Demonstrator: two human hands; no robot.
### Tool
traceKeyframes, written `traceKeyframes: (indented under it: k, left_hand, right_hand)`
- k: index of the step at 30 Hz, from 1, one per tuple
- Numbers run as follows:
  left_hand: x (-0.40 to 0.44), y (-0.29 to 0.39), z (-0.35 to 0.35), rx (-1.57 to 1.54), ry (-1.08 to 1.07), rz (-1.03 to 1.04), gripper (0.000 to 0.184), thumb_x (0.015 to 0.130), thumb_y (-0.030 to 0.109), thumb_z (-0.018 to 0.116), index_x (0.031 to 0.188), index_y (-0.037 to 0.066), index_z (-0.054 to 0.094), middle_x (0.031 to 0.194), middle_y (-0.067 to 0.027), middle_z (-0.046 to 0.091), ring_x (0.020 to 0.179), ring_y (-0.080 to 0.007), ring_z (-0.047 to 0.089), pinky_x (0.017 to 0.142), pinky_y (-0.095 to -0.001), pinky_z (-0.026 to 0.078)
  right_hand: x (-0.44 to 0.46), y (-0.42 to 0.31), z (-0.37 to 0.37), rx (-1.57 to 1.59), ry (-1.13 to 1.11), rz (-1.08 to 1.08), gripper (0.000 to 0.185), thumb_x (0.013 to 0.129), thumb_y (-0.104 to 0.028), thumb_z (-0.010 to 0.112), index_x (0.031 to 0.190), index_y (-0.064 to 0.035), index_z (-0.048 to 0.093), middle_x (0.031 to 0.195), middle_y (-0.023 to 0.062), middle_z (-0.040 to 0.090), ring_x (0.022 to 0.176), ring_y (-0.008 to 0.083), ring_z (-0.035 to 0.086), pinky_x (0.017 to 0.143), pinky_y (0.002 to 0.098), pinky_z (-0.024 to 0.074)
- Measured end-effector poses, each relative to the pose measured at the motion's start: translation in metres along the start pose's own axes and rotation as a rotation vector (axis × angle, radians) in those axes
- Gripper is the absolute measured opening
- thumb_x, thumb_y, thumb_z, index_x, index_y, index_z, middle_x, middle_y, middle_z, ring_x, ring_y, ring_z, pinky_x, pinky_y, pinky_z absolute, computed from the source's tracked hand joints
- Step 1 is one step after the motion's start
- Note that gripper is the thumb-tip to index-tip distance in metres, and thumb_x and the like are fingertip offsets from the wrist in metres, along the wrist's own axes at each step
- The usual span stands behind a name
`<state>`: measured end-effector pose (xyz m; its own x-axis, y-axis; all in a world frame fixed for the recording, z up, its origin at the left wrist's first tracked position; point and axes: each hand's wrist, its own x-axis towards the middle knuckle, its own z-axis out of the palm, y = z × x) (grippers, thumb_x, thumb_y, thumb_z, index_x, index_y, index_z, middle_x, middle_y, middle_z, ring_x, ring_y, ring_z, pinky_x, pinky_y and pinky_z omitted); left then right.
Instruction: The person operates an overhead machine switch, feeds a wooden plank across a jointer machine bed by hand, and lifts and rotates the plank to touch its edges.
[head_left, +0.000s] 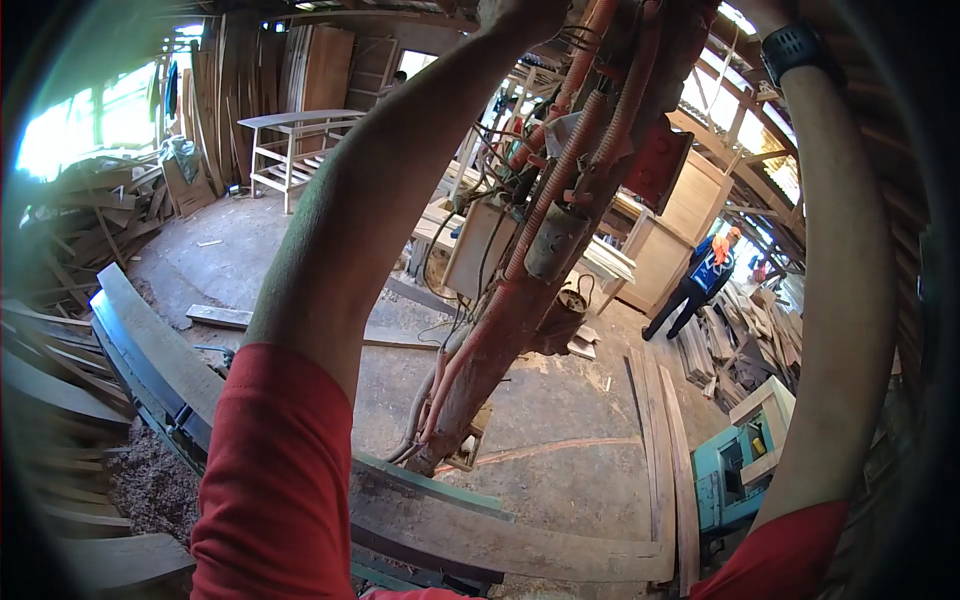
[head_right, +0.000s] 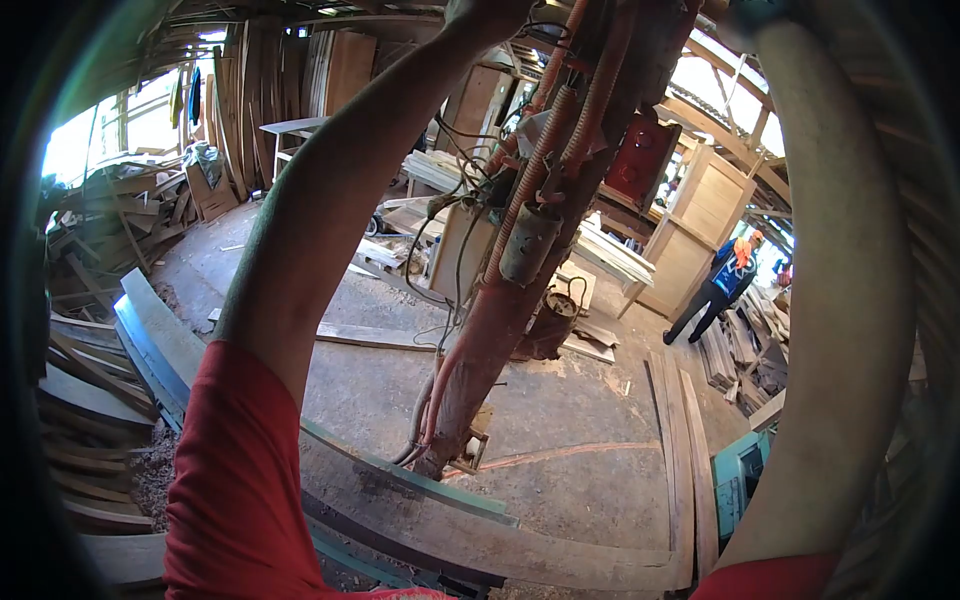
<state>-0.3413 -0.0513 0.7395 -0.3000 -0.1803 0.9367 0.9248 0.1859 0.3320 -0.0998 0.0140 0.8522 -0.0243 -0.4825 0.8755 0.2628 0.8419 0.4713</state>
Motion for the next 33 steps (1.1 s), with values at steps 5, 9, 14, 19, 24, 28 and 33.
traceKeyframes:
  k: [5, 9, 14, 19, 24, 28, 33]
  left_hand:
    - [-0.002, 0.004, -0.007, -0.002, -0.047, 0.021, 0.032, 0.100, 0.041, 0.064, 0.109, 0.014, 0.079, 0.104, -0.0188, 0.079, 0.099, -0.0411, 0.075, 0.086, -0.0563, 0.058]
    - [0.002, -0.001, -0.005, 0.014, -0.095, 0.110, 0.030, 0.100, 0.039, 0.064, 0.108, 0.016, 0.081, 0.105, -0.0167, 0.079, 0.100, -0.0390, 0.076, 0.086, -0.0546, 0.058]
    - [-0.002, 0.002, -0.007, -0.029, -0.043, 0.131, 0.029, 0.100, 0.038, 0.064, 0.108, 0.016, 0.081, 0.103, -0.0159, 0.080, 0.098, -0.0382, 0.076, 0.085, -0.0532, 0.059]
    - [-0.003, 0.013, -0.017, 0.094, -0.099, 0.104, 0.028, 0.101, 0.037, 0.063, 0.108, 0.017, 0.081, 0.102, -0.0165, 0.079, 0.098, -0.0391, 0.076, 0.084, -0.0540, 0.058]
    - [-0.004, 0.011, -0.016, 0.059, -0.077, 0.124, 0.028, 0.100, 0.037, 0.063, 0.106, 0.017, 0.081, 0.100, -0.0172, 0.079, 0.095, -0.0399, 0.076, 0.083, -0.0547, 0.058]
    - [0.001, 0.002, -0.007, 0.036, -0.061, 0.152, 0.028, 0.099, 0.040, 0.064, 0.105, 0.018, 0.082, 0.101, -0.0168, 0.079, 0.096, -0.0397, 0.076, 0.083, -0.0546, 0.058]
    - [0.000, 0.009, -0.012, 0.074, -0.082, 0.098, 0.027, 0.098, 0.039, 0.065, 0.107, 0.020, 0.082, 0.102, -0.0158, 0.079, 0.096, -0.0392, 0.076, 0.082, -0.0537, 0.058]
  right_hand:
    - [-0.002, -0.003, -0.003, -0.021, -0.017, -0.004, 0.020, 0.085, -0.021, 0.086, 0.083, -0.0071, 0.072, 0.083, 0.0144, 0.075, 0.081, 0.0326, 0.075, 0.074, 0.0475, 0.0555]
    - [0.002, 0.000, 0.000, -0.028, 0.002, -0.023, 0.020, 0.085, -0.020, 0.086, 0.084, -0.0069, 0.072, 0.085, 0.0148, 0.074, 0.083, 0.0329, 0.075, 0.075, 0.0473, 0.0555]
    - [0.003, 0.000, 0.002, -0.035, 0.005, -0.029, 0.019, 0.085, -0.020, 0.086, 0.085, -0.0065, 0.072, 0.087, 0.0154, 0.074, 0.085, 0.0332, 0.074, 0.076, 0.0472, 0.0556]
    - [0.014, 0.025, 0.026, 0.134, 0.053, -0.130, 0.020, 0.085, -0.018, 0.085, 0.085, -0.0057, 0.069, 0.085, 0.0159, 0.072, 0.085, 0.0336, 0.074, 0.075, 0.0474, 0.0547]
    - [0.004, 0.008, 0.009, -0.041, 0.032, -0.079, 0.023, 0.084, -0.019, 0.086, 0.085, -0.0042, 0.068, 0.083, 0.0168, 0.071, 0.083, 0.0344, 0.073, 0.074, 0.0481, 0.0545]
    - [-0.008, 0.003, 0.005, -0.059, 0.146, -0.180, 0.023, 0.085, -0.017, 0.085, 0.086, -0.0031, 0.067, 0.081, 0.0178, 0.070, 0.081, 0.0356, 0.072, 0.074, 0.0485, 0.0531]
    - [0.019, 0.046, 0.050, 0.113, 0.181, -0.222, 0.025, 0.088, -0.013, 0.083, 0.084, -0.0028, 0.061, 0.078, 0.0163, 0.065, 0.076, 0.0363, 0.067, 0.072, 0.0489, 0.0501]
